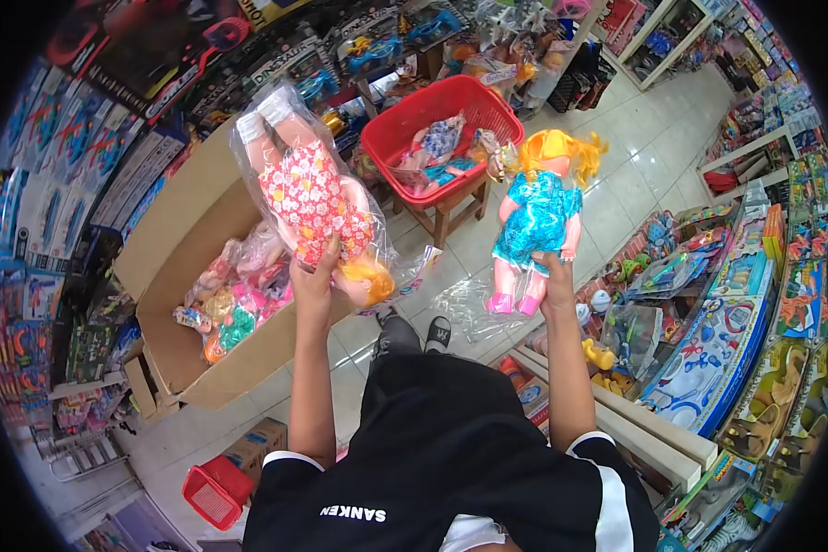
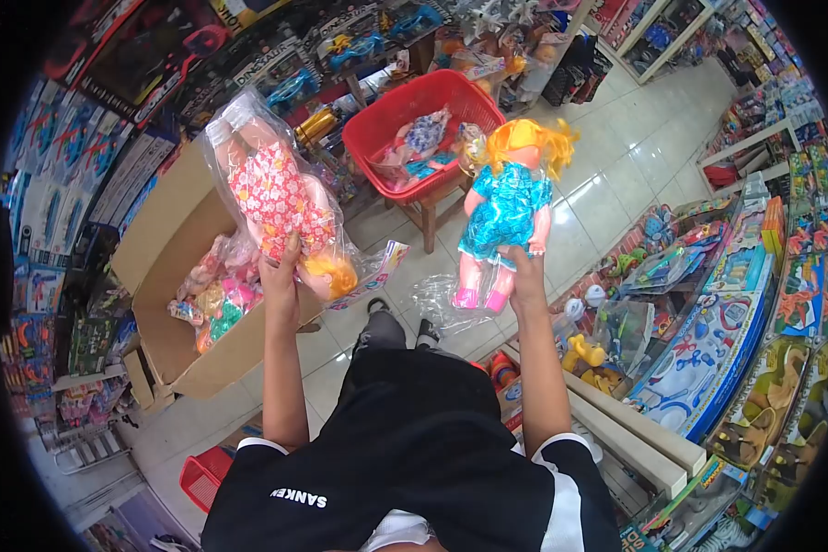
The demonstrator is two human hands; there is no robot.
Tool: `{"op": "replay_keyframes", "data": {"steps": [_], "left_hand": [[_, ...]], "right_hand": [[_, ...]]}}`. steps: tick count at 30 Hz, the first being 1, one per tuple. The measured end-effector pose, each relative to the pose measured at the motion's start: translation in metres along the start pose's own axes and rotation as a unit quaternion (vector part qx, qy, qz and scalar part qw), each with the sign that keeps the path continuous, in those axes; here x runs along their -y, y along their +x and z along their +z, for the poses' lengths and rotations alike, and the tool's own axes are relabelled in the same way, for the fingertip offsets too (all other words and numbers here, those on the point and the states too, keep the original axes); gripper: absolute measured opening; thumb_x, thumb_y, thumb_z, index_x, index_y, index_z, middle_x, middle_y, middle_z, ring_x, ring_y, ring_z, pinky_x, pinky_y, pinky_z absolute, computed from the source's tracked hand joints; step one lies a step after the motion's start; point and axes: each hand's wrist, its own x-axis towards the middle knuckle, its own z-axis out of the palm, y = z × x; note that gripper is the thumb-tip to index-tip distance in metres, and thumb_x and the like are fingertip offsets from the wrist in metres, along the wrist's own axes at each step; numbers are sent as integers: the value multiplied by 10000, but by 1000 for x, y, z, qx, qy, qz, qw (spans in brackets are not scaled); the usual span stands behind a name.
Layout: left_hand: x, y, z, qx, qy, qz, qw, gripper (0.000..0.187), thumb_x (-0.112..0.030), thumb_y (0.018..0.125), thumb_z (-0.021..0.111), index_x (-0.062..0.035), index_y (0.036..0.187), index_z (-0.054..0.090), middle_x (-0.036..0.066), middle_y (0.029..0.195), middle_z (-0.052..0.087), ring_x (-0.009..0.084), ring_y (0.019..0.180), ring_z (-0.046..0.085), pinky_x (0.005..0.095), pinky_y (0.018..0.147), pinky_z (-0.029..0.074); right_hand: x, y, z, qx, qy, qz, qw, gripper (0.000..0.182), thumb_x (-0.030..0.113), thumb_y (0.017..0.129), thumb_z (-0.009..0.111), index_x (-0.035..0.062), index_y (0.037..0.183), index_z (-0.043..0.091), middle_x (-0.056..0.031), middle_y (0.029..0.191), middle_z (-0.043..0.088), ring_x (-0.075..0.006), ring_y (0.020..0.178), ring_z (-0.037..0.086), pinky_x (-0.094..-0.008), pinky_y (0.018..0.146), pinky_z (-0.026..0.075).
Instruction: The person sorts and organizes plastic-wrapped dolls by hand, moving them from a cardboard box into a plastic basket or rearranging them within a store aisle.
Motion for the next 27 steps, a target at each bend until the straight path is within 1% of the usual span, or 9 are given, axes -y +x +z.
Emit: {"op": "replay_keyframes", "data": {"steps": [7,14,16,17,19,21,23,24,27], "left_hand": [[19,46,42,-17,-21,-17,999,339,-160,902,727,5,1177,616,52,1078,677,110,939,632,284,854,491],[50,126,58,-32,-70,-50,996,315,-107,907,709,-2,1187,611,55,1092,678,122,963,637,292,863,501],[50,145,69,-45,-125,-52,990,317,-105,908,707,1,1190,608,58,1098,676,125,967,637,293,865,501],[49,155,72,-57,-170,-55,982,319,-103,909,704,3,1194,604,60,1103,674,128,972,637,294,867,501],[44,173,72,-84,-114,-58,988,317,-105,916,695,3,1198,599,67,1110,671,128,975,636,296,877,497],[44,185,65,-84,-74,-33,993,315,-115,921,690,-1,1199,599,65,1108,672,126,985,633,297,886,491],[43,191,61,-95,-61,-37,993,314,-123,924,687,-2,1200,601,59,1105,673,123,992,629,296,895,484],[41,192,62,-112,-52,-38,992,319,-119,923,688,2,1204,598,59,1108,671,123,992,627,294,896,483],[34,191,69,-151,-77,-39,985,339,-108,918,692,8,1217,584,61,1122,663,121,990,624,292,903,480]], "right_hand": [[17,51,-2,5,-67,-9,998,511,-18,754,643,28,1249,526,-53,1111,639,-167,1018,629,-326,931,484],[25,155,8,79,-276,-87,954,479,-16,723,680,21,1180,541,-80,1050,627,-216,1002,629,-321,900,472],[36,184,14,77,-472,-167,862,482,-2,669,686,42,1132,560,-119,1038,615,-295,1011,608,-373,875,466],[40,201,20,79,-477,-169,859,482,-2,669,686,42,1132,560,-119,1038,615,-295,1011,608,-373,875,466],[50,230,40,115,-638,-296,702,494,33,626,696,65,1105,579,-130,1086,605,-343,1049,562,-433,862,445],[50,254,62,122,-682,-284,663,493,53,624,704,92,1102,592,-90,1119,611,-326,1079,540,-471,866,426],[43,286,77,206,-732,-353,546,468,42,657,692,114,1111,604,-64,1124,608,-304,1082,547,-471,888,425],[30,302,82,233,-745,-359,512,477,41,671,694,131,1132,614,-45,1159,600,-284,1119,537,-481,925,418],[-7,341,102,325,-737,-331,491,470,78,709,694,134,1168,615,-35,1214,585,-272,1173,513,-486,966,411]]}}
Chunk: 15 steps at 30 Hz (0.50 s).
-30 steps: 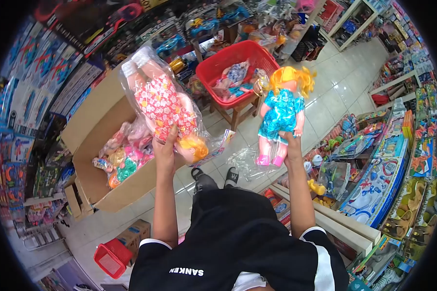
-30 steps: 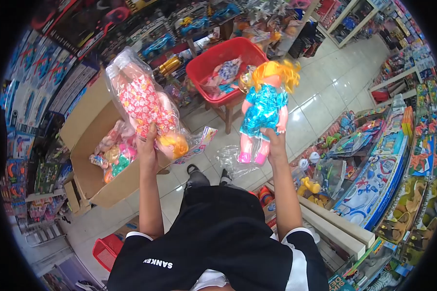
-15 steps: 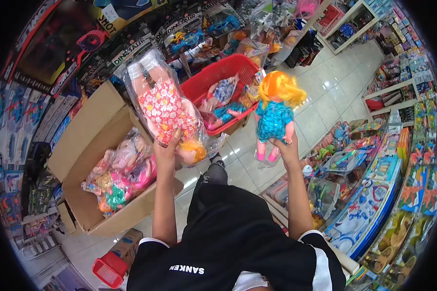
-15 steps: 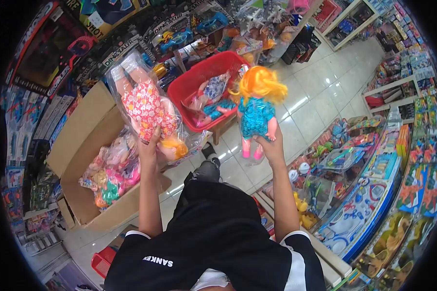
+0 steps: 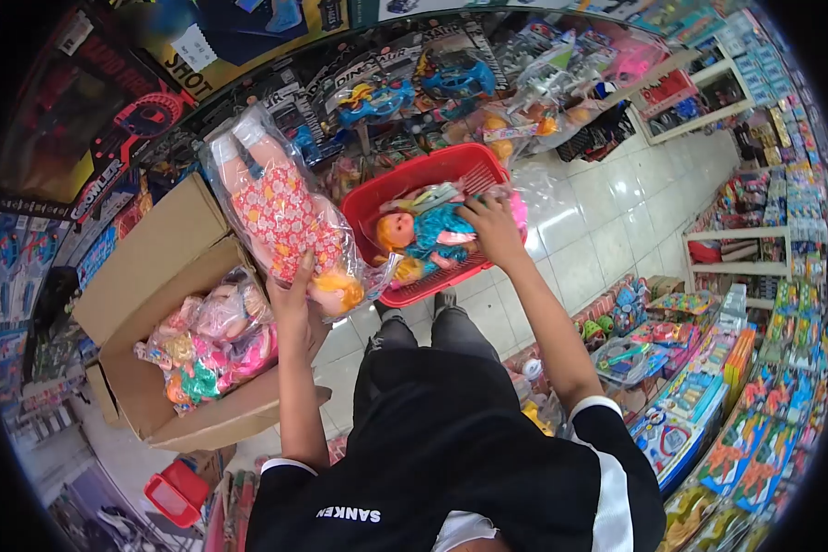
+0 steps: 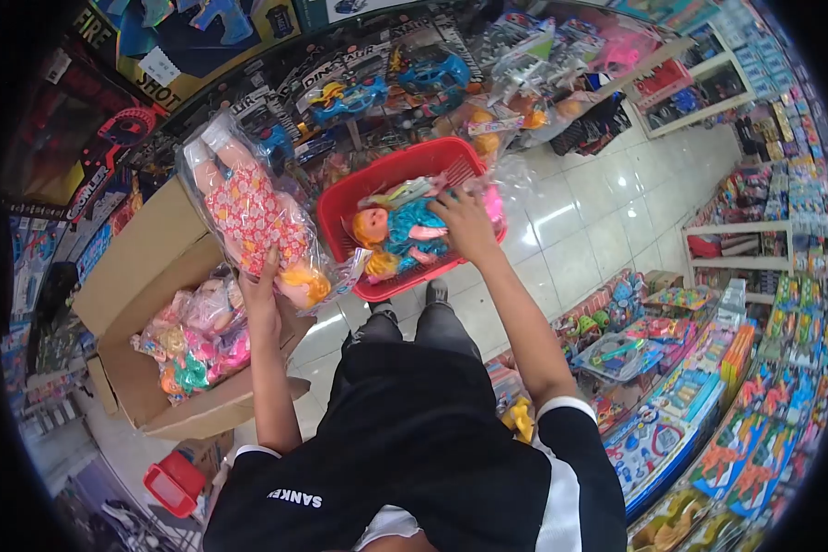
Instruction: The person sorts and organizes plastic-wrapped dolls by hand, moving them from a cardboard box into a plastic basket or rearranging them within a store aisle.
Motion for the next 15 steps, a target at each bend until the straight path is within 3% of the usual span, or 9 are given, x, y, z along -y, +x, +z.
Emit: {"op": "replay_keyframes", "data": {"steps": [5,10,15], "left_hand": [[15,-13,0,-43,11,31,999,353,-104,909,701,15,1219,580,58,1118,666,121,973,631,301,885,491],[22,-47,12,-146,75,24,986,335,-98,894,720,8,1189,604,45,1066,678,107,928,627,286,861,486],[44,-68,30,-213,102,48,970,329,-93,894,718,12,1185,607,56,1087,681,104,917,632,276,840,493]], "right_hand": [[-21,59,89,41,5,-109,993,450,123,782,655,149,1229,599,-27,1262,569,-273,1218,485,-491,1002,401],[-15,85,106,55,-1,-133,990,439,85,812,574,119,1249,555,-45,1247,556,-276,1190,490,-493,1014,377],[-10,97,135,95,-56,-159,981,566,145,810,657,139,1349,485,-45,1364,495,-265,1253,465,-505,1040,383]]}}
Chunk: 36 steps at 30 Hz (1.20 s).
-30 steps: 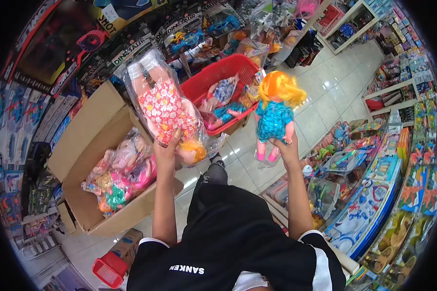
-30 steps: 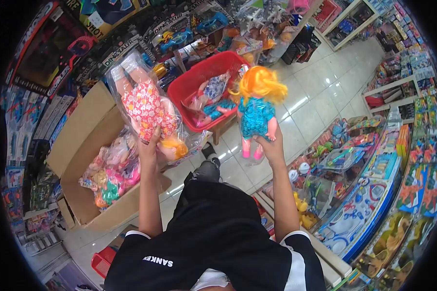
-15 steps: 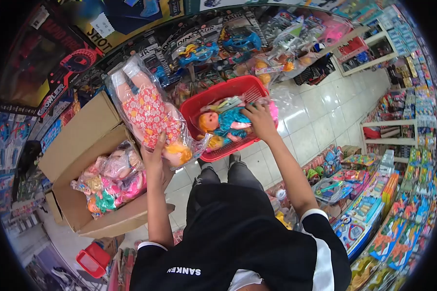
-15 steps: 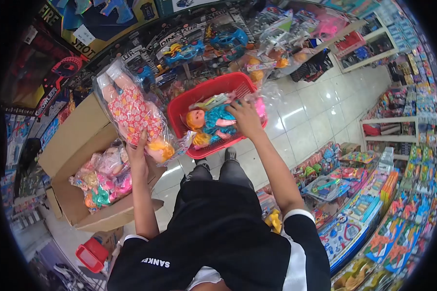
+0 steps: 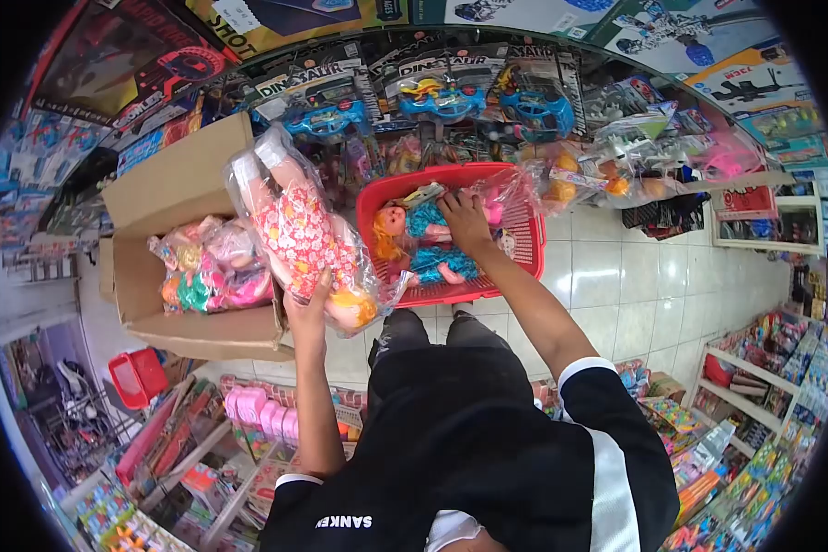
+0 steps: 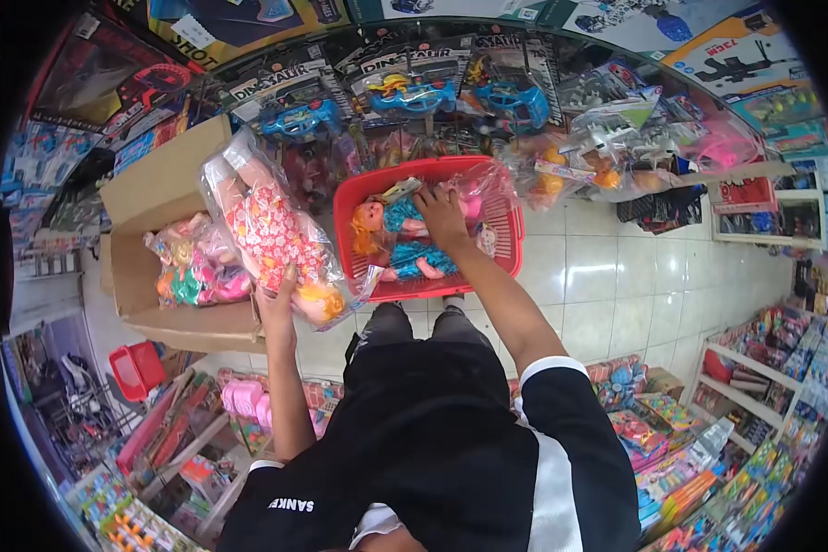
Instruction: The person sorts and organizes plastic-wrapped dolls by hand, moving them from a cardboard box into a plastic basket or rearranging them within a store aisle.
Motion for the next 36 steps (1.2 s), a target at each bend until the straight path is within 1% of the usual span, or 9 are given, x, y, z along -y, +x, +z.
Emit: {"op": "replay_keyframes", "data": {"steps": [9,12,13,16,21,23,26,29,36], "left_hand": [[0,-22,57,107,153,65,980,397,-61,854,730,55,1204,583,124,1117,684,174,1012,661,314,864,515],[-8,-17,78,147,342,227,900,525,-41,738,751,16,1231,580,195,1112,674,294,1012,675,373,876,512],[-9,-14,85,146,341,230,900,525,-41,738,751,16,1231,580,195,1112,674,294,1012,675,373,876,512],[7,-3,105,215,465,309,801,566,-137,689,787,-18,1212,607,189,1126,654,393,1028,613,461,893,475],[78,2,131,292,496,276,770,591,-169,702,792,-55,1250,602,173,1157,656,366,1071,616,447,909,479],[114,9,137,303,495,280,764,629,-196,695,805,-73,1275,594,170,1168,658,363,1091,615,436,915,486],[159,14,123,332,482,187,789,694,-247,742,796,-92,1358,515,163,1260,621,362,1162,574,458,981,455],[203,19,114,332,533,173,759,731,-273,733,805,-109,1377,501,149,1288,610,360,1227,534,476,1015,428],[191,30,126,360,588,108,717,754,-253,731,808,-84,1384,471,146,1393,528,362,1299,475,475,1085,391]], "right_hand": [[-40,-35,-17,8,194,-48,980,822,308,736,793,147,1440,401,-127,1455,407,-376,1361,349,-567,1120,286],[-63,-46,-31,-207,465,1,861,545,167,821,722,68,1317,520,-162,1296,557,-334,1209,517,-425,995,420],[-67,-54,-41,-177,603,129,767,472,110,881,647,53,1328,505,-144,1243,581,-256,1102,582,-352,936,454],[-88,-88,-105,-270,757,211,557,409,196,968,542,29,1338,492,-115,1222,579,-186,1079,569,-317,915,453],[-101,-123,-92,-347,597,139,710,437,186,937,558,43,1345,499,-129,1269,561,-240,1121,561,-378,994,420],[-94,-131,-84,-263,342,-22,902,556,209,873,641,76,1389,483,-142,1335,539,-310,1212,521,-442,1066,371],[-71,-137,-74,-124,159,-35,979,633,228,883,608,149,1474,394,-140,1400,508,-351,1331,428,-477,1117,326],[-65,-131,-19,15,149,9,989,690,251,881,610,186,1512,339,-115,1463,469,-348,1348,418,-490,1125,321],[-66,-122,-22,28,144,34,989,685,217,869,612,179,1505,361,-102,1461,474,-347,1341,425,-484,1118,335]]}}
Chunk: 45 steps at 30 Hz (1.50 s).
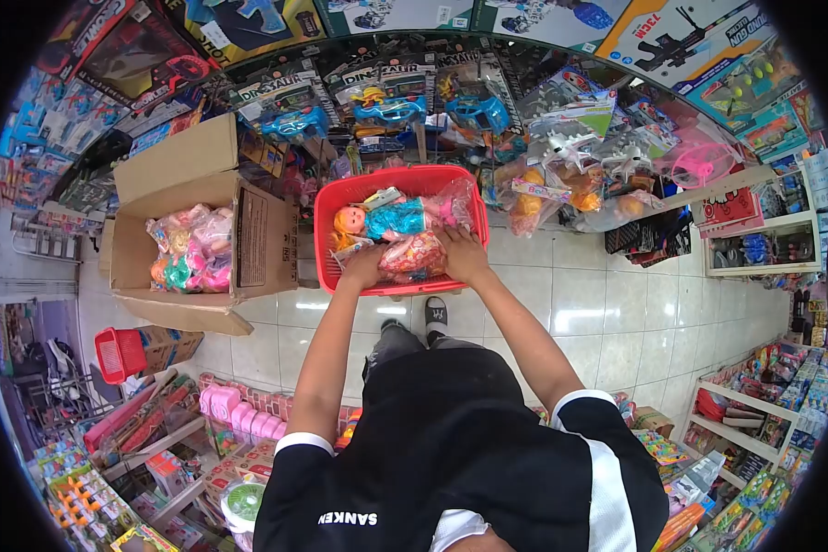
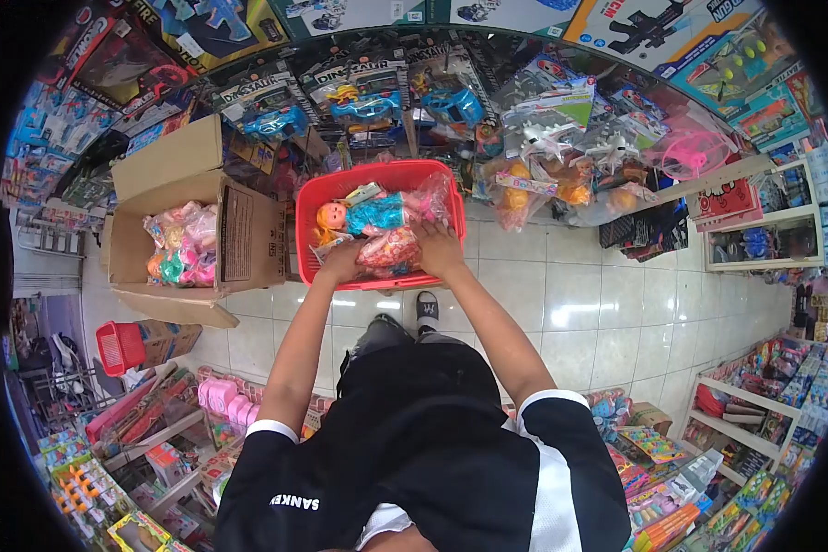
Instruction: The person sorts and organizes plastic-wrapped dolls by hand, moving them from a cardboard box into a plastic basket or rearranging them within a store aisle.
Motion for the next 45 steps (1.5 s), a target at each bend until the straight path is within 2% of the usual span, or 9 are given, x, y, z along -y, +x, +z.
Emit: {"op": "replay_keyframes", "data": {"steps": [5,9,15,17,18,23,29,31,45], "left_hand": [[-22,-51,-37,-83,-1,42,996,666,-295,748,789,-64,1311,516,127,1342,534,349,1242,511,484,1046,410],[-14,-119,-49,-302,16,89,949,522,-251,780,763,-48,1213,557,149,1217,554,335,1172,512,483,961,414],[104,-252,115,-318,-77,-205,923,411,-247,825,707,-17,1135,566,223,1203,489,415,1082,515,485,878,454],[164,-326,242,-108,-76,-316,939,486,-344,881,628,-7,1225,564,297,1421,410,449,1298,442,471,1050,407],[143,-350,195,241,-143,-367,887,562,-426,897,607,-56,1317,552,265,1522,331,462,1334,420,453,1058,426],[179,-494,323,302,-526,-552,572,436,-378,935,599,-53,1226,603,149,999,698,244,850,695,448,699,566],[246,-535,388,-63,-567,-447,689,316,-350,918,572,-82,1045,681,95,969,672,199,728,653,360,618,530],[246,-525,350,-159,-672,-497,525,314,-321,946,560,-31,1025,650,101,937,673,195,679,648,324,555,509],[336,-515,312,-166,-662,-487,545,308,-269,948,595,7,1081,629,122,888,701,210,650,666,334,547,492]], "right_hand": [[-1,-29,-23,-320,166,-57,931,363,121,868,606,18,1214,573,-178,1206,567,-339,1117,545,-456,966,423],[-16,-51,23,-413,380,228,796,276,146,899,590,-34,1103,547,-212,1037,567,-357,992,542,-423,888,429],[-123,-112,210,87,65,173,979,423,314,862,640,9,1149,575,-238,1075,637,-429,948,620,-508,887,488],[-116,-109,225,411,85,255,871,520,373,857,627,17,1233,579,-201,1120,679,-403,920,677,-526,848,517],[-87,-116,205,456,148,366,798,509,365,866,613,15,1234,592,-187,1116,695,-380,930,694,-533,826,525],[-6,-109,234,373,164,340,847,380,302,889,573,18,1132,647,-165,1029,722,-290,827,723,-458,687,569],[138,-58,242,386,162,210,883,353,272,879,581,-19,1064,654,-153,924,720,-253,715,711,-392,590,558],[169,-37,251,401,131,164,892,356,273,876,588,-21,1066,652,-148,913,717,-247,709,705,-385,587,552],[286,37,283,376,30,-133,917,294,249,887,605,-26,970,663,-158,904,708,-256,736,716,-359,618,560]]}}
